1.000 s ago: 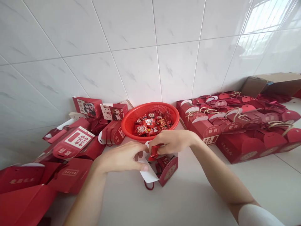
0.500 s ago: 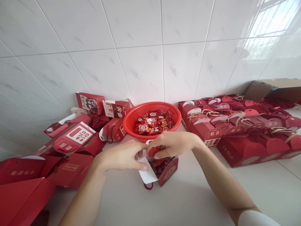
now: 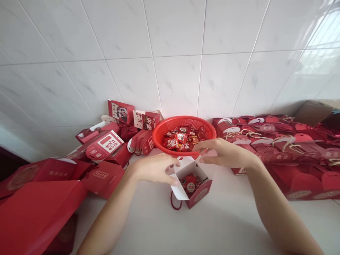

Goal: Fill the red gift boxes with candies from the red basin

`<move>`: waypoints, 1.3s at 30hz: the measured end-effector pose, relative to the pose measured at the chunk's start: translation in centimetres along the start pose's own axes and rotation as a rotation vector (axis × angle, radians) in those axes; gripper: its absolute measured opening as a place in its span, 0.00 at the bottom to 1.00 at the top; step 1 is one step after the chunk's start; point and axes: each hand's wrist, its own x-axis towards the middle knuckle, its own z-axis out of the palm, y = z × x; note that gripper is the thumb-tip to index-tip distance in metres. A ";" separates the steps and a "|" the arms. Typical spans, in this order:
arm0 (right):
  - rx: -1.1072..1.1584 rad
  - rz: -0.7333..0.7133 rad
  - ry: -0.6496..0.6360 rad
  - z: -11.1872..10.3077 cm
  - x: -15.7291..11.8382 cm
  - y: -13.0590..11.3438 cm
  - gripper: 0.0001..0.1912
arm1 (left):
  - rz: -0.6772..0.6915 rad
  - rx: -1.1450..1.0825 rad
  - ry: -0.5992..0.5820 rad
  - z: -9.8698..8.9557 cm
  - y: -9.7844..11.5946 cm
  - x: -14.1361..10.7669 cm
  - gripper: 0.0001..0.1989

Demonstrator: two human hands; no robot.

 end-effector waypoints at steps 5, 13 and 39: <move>-0.065 0.124 0.077 1.6 -2.3 0.9 0.18 | 0.003 0.049 -0.078 0.1 0.2 0.0 0.30; 0.362 0.032 0.127 4.6 -4.8 0.0 0.16 | 0.137 -0.040 -0.074 0.3 1.0 -0.5 0.34; 0.054 0.018 0.359 8.2 -5.7 1.3 0.10 | 0.249 -0.041 0.175 2.9 1.8 2.8 0.24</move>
